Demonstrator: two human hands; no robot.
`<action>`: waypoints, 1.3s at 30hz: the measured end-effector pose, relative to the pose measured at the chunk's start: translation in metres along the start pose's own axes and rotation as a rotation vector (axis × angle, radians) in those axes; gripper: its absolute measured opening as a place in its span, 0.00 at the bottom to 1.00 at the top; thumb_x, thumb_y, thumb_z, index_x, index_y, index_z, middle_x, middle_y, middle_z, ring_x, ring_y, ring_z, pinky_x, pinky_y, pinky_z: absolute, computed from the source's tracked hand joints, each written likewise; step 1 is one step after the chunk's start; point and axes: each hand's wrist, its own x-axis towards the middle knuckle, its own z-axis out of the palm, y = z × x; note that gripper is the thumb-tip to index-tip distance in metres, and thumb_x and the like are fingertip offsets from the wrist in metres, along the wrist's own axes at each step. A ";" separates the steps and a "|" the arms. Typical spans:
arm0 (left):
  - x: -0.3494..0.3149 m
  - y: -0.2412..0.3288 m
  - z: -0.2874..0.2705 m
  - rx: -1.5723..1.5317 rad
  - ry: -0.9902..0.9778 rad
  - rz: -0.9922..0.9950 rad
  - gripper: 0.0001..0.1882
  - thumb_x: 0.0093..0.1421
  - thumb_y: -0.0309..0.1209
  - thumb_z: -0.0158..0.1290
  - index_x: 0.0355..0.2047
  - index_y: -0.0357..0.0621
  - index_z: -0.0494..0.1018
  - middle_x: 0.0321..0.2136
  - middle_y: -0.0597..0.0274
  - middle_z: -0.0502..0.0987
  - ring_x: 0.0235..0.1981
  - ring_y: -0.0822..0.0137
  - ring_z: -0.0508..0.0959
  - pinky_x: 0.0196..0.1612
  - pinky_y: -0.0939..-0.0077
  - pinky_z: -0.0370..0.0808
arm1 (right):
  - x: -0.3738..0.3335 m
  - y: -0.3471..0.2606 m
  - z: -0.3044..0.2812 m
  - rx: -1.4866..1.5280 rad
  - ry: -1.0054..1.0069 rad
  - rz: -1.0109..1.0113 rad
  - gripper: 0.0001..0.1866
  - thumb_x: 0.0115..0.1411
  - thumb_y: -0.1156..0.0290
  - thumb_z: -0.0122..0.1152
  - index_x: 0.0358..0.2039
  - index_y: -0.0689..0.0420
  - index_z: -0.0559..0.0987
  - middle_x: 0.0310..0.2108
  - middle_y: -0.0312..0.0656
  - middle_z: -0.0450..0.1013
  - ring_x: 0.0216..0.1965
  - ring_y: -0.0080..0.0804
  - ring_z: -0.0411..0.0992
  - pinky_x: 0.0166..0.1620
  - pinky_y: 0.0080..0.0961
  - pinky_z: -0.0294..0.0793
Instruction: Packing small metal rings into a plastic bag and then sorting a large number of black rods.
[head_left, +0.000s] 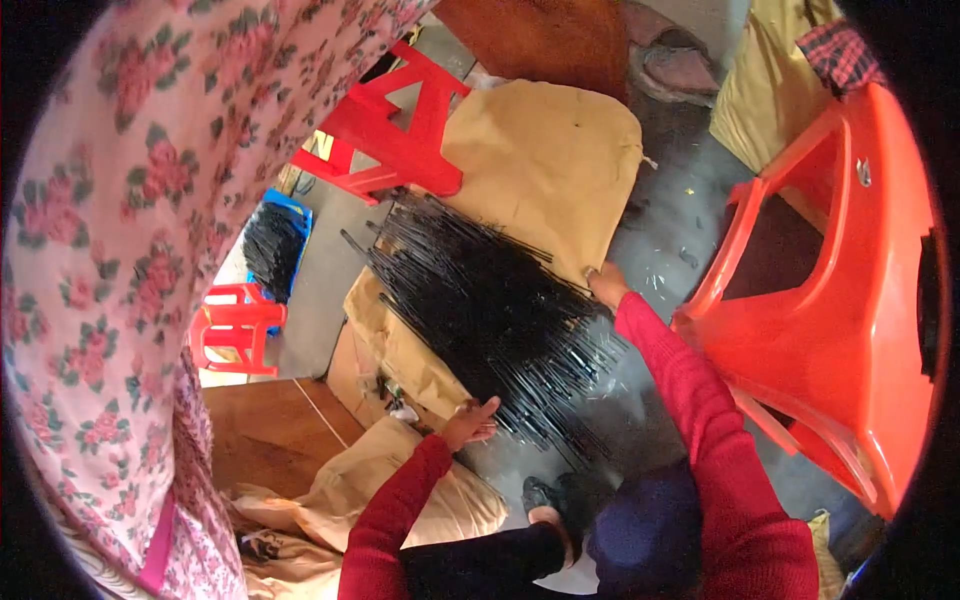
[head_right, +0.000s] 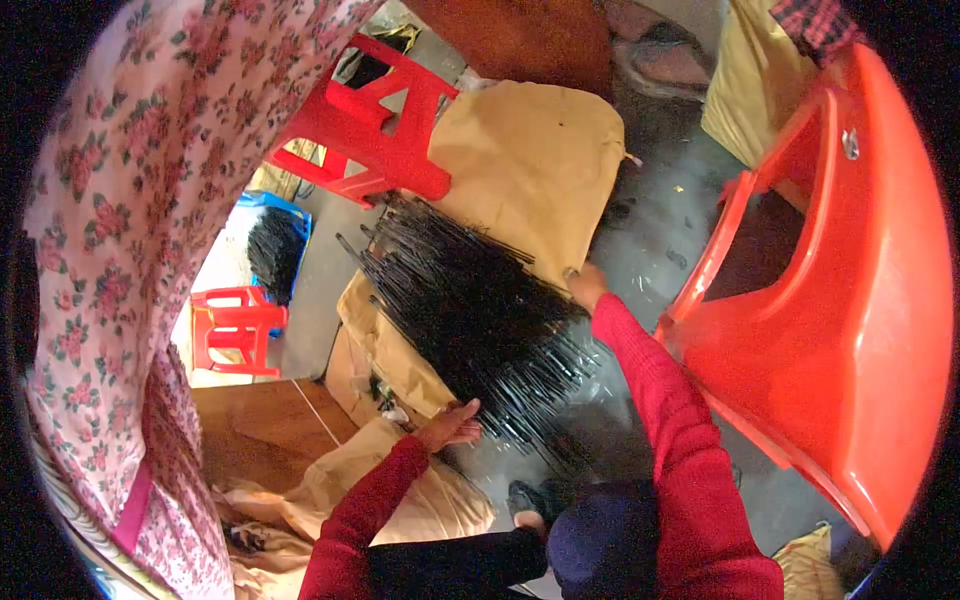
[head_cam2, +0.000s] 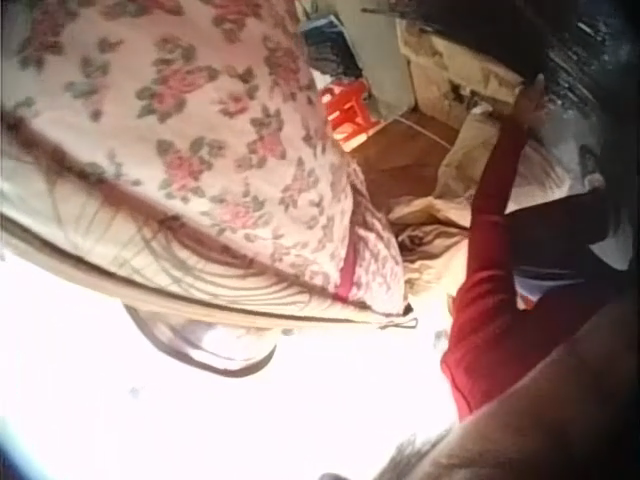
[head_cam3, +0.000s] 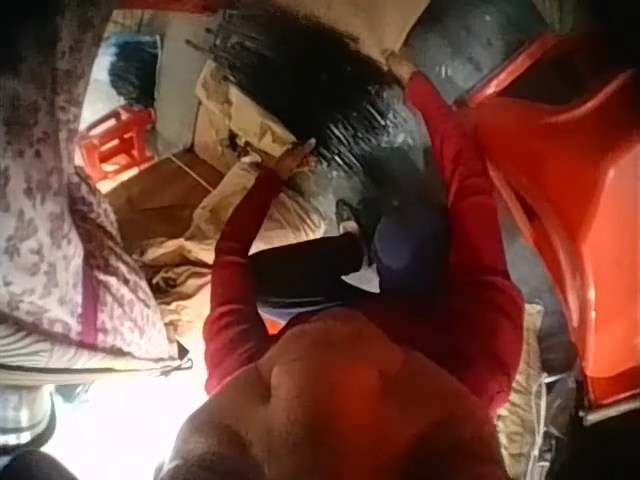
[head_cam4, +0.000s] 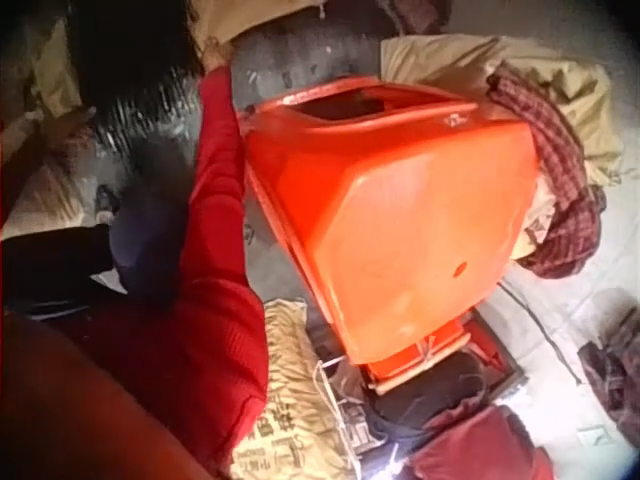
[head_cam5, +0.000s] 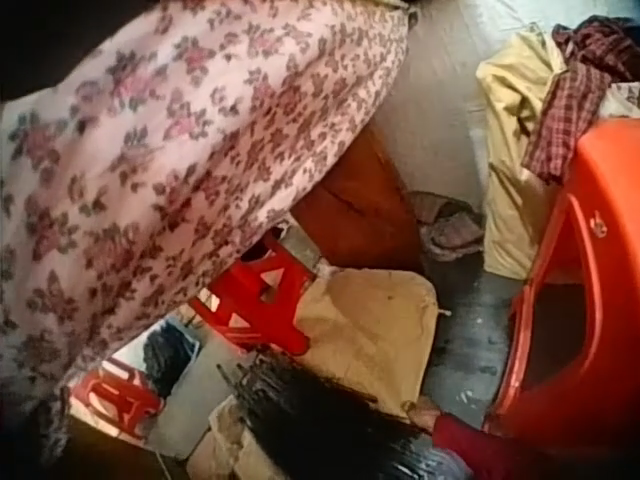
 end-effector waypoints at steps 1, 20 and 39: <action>0.009 -0.016 -0.018 0.089 0.008 0.005 0.30 0.49 0.60 0.61 0.33 0.46 0.69 0.26 0.68 0.73 0.26 0.73 0.75 0.30 0.77 0.77 | -0.010 -0.017 0.013 0.001 -0.032 -0.019 0.22 0.61 0.60 0.54 0.49 0.64 0.75 0.40 0.50 0.77 0.39 0.47 0.75 0.41 0.42 0.75; -0.044 -0.068 0.028 0.171 0.096 0.080 0.25 0.50 0.54 0.63 0.30 0.43 0.76 0.26 0.70 0.76 0.24 0.75 0.73 0.27 0.78 0.71 | -0.262 0.037 -0.078 0.555 -0.317 0.459 0.18 0.68 0.66 0.44 0.54 0.63 0.68 0.46 0.45 0.74 0.40 0.34 0.76 0.38 0.30 0.79; -0.012 -0.122 -0.028 0.313 0.030 0.157 0.15 0.55 0.37 0.58 0.33 0.36 0.72 0.22 0.68 0.75 0.21 0.75 0.72 0.22 0.77 0.69 | -0.212 -0.069 -0.090 -0.598 -0.226 -0.376 0.11 0.62 0.66 0.52 0.37 0.61 0.76 0.23 0.45 0.73 0.28 0.33 0.73 0.35 0.29 0.71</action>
